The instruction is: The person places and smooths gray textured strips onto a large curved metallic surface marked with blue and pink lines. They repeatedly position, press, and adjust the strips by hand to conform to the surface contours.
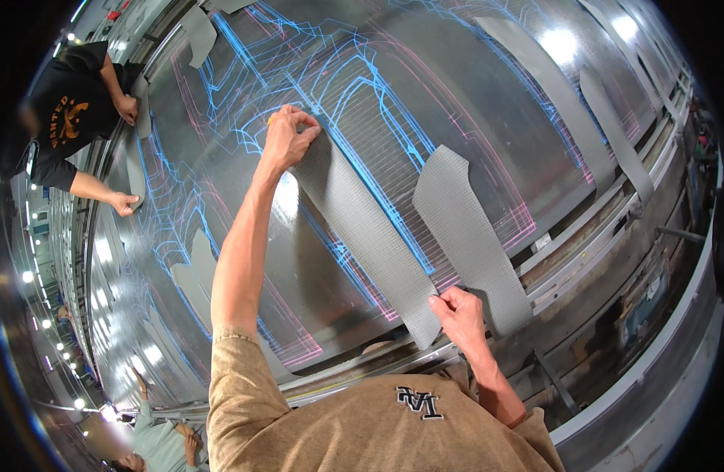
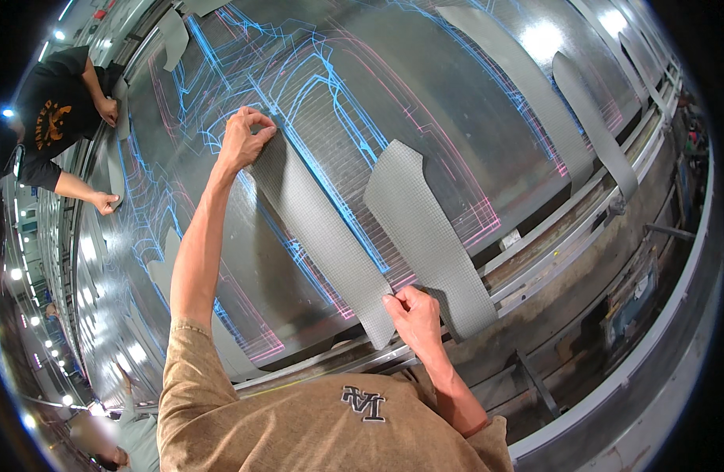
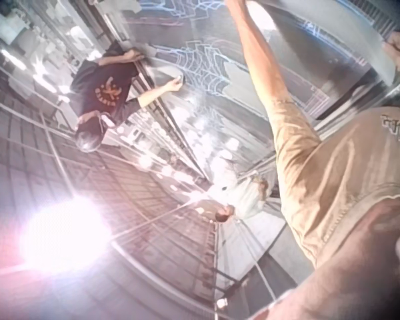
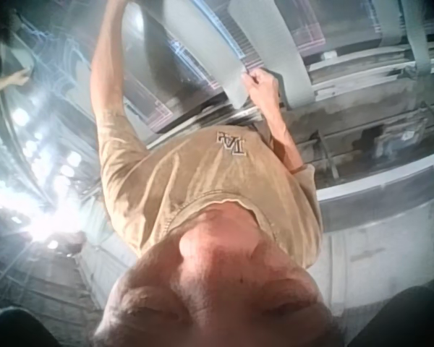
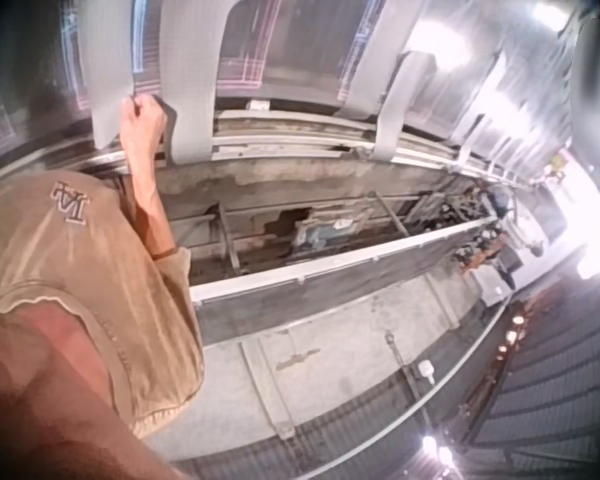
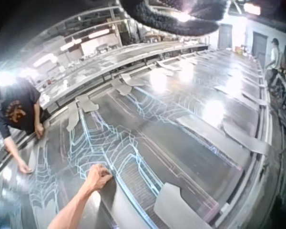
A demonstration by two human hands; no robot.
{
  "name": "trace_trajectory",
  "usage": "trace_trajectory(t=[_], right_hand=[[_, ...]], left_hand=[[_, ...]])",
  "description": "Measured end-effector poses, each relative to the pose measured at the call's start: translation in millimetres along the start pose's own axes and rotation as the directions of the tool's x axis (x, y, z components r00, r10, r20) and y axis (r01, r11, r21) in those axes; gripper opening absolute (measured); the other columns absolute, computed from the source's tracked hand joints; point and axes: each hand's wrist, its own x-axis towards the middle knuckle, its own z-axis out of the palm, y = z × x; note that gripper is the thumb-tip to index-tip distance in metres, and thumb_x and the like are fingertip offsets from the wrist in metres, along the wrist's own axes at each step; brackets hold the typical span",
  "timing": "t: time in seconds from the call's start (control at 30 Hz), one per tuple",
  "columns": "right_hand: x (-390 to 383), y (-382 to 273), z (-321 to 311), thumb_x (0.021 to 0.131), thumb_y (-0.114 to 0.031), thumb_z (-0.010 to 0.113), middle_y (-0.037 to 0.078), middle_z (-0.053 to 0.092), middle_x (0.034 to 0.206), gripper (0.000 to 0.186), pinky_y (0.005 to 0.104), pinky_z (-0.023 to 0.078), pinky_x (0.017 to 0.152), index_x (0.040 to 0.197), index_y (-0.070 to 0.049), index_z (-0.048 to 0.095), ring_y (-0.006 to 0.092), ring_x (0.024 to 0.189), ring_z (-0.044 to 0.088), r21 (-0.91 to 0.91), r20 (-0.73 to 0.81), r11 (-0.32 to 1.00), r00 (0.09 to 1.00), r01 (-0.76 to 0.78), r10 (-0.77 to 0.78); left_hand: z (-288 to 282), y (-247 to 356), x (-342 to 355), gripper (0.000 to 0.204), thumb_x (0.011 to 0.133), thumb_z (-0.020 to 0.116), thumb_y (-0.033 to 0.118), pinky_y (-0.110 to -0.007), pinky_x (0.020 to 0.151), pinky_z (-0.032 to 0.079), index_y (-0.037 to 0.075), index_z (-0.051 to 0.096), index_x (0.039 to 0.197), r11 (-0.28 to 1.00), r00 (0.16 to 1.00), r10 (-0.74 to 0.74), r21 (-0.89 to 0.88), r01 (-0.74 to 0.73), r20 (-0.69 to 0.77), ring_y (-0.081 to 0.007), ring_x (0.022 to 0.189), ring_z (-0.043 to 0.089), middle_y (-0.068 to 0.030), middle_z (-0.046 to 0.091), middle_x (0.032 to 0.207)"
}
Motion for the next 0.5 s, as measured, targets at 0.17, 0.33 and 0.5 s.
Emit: trace_trajectory(t=[0.17,0.33,0.5], right_hand=[[-1.1,-2.1,0.1,0.083,-0.015,0.071,0.007,0.052,0.052,0.028,0.0312,0.038,0.047,0.068,0.005,0.058,0.0088,0.049,0.044,-0.003,-0.014,1.000,1.000,0.008,-0.009],[-0.5,-1.0,0.6,0.084,-0.014,0.072,0.003,0.053,0.051,0.027,0.0278,0.037,0.042,0.068,0.004,0.060,0.0064,0.046,0.045,0.007,-0.014,1.000,1.000,0.021,-0.021],[0.2,-0.1,1.1,0.082,-0.018,0.073,0.007,0.054,0.052,0.030,0.0320,0.040,0.047,0.066,0.005,0.060,0.0098,0.048,0.045,-0.009,-0.013,0.999,0.999,-0.040,0.040]], left_hand=[[1.2,3.9,3.8,0.019,0.076,0.072,0.018,-0.041,0.091,0.045,0.002,0.074,0.086,0.999,0.999,-0.043,0.025,0.043,-0.013,-0.0312,0.104,0.054,-0.0140,0.059,0.103],[0.1,6.2,7.3,0.021,0.073,0.074,0.019,-0.042,0.089,0.047,0.001,0.074,0.082,0.996,0.996,-0.093,0.010,0.093,0.000,-0.0316,0.101,0.056,-0.0154,0.059,0.103],[0.1,2.9,10.0,0.022,0.076,0.074,0.022,-0.041,0.087,0.047,0.003,0.076,0.087,0.994,0.994,-0.101,0.046,0.099,0.051,-0.0291,0.101,0.059,-0.0118,0.061,0.106]])
